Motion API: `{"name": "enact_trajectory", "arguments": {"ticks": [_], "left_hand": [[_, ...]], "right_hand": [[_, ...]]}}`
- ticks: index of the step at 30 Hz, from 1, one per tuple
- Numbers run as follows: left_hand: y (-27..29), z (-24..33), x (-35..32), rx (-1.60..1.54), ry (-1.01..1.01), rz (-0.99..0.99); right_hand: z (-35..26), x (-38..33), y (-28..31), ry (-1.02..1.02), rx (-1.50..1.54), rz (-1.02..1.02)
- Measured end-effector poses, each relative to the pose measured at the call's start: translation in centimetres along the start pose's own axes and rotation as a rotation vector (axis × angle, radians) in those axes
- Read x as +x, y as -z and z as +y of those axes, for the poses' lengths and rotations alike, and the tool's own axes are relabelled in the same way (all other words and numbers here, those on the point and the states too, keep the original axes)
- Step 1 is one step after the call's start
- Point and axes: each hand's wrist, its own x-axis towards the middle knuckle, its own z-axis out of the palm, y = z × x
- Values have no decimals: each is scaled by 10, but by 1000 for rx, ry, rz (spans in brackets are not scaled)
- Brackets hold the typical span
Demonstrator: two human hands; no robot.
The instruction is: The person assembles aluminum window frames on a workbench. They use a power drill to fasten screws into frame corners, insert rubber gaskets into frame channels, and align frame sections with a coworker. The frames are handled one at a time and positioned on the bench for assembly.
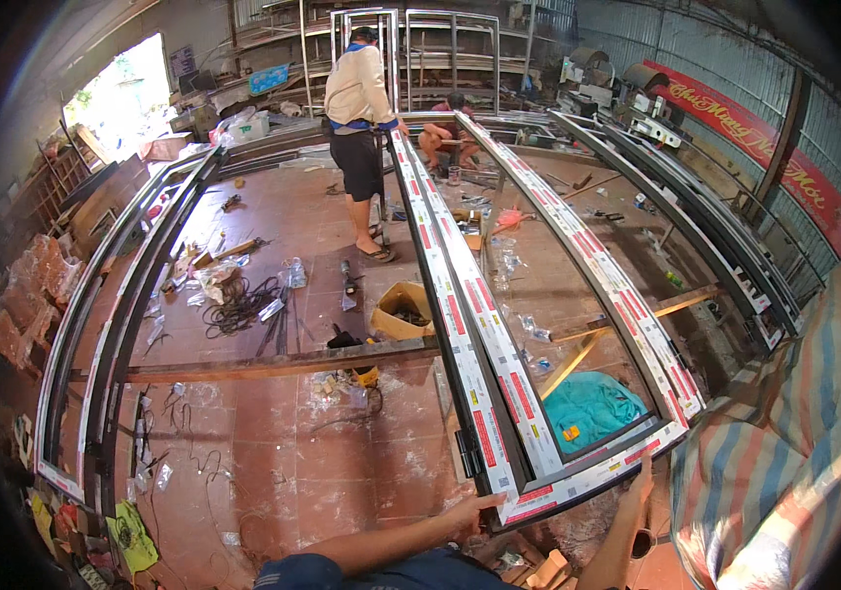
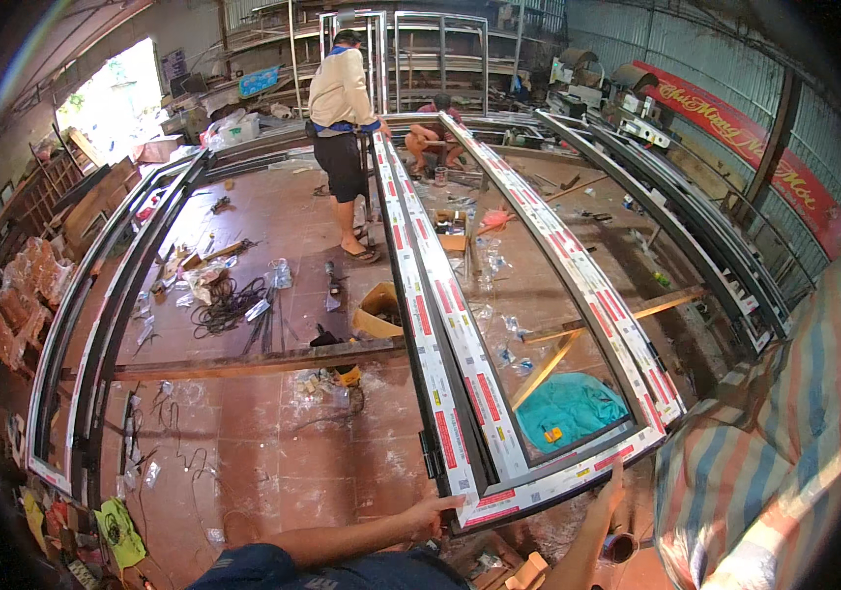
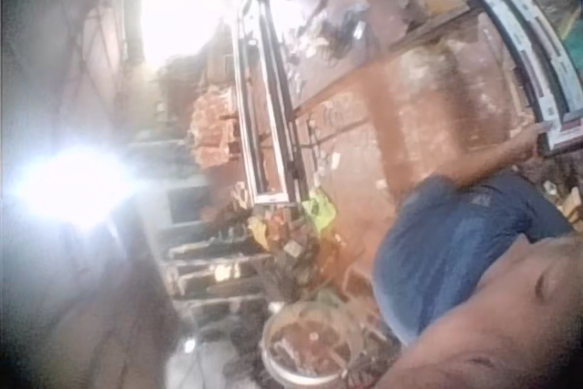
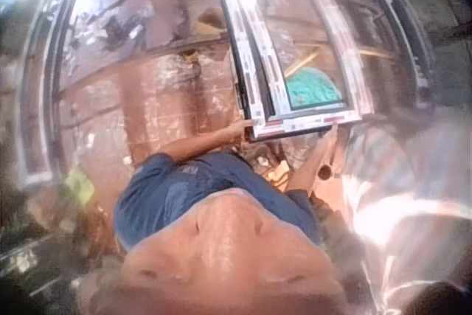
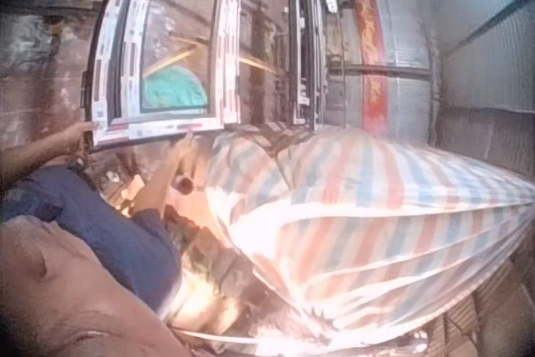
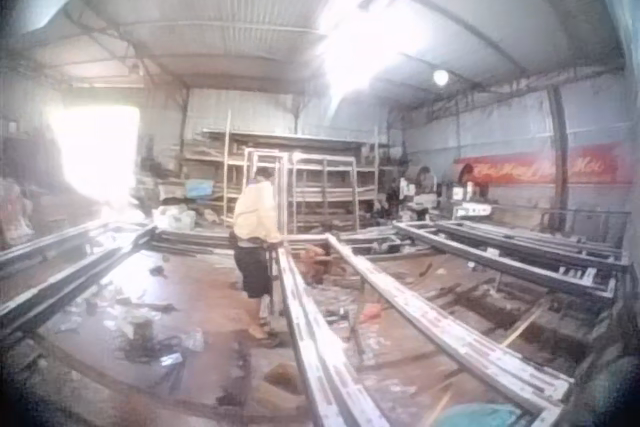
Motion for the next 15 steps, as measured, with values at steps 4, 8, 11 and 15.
{"name": "enact_trajectory", "arguments": {"ticks": [4,8,11,15], "left_hand": [[-24,7,-11,-36,21,37],[-23,6,-15,-113,-59,19],[-26,-4,-15,-167,-83,17],[-24,-4,-11,-172,-87,26]], "right_hand": [[-4,36,19,42,143,-54],[-6,33,1,105,193,-73],[-2,27,5,200,137,-35],[5,35,8,200,140,7]]}}
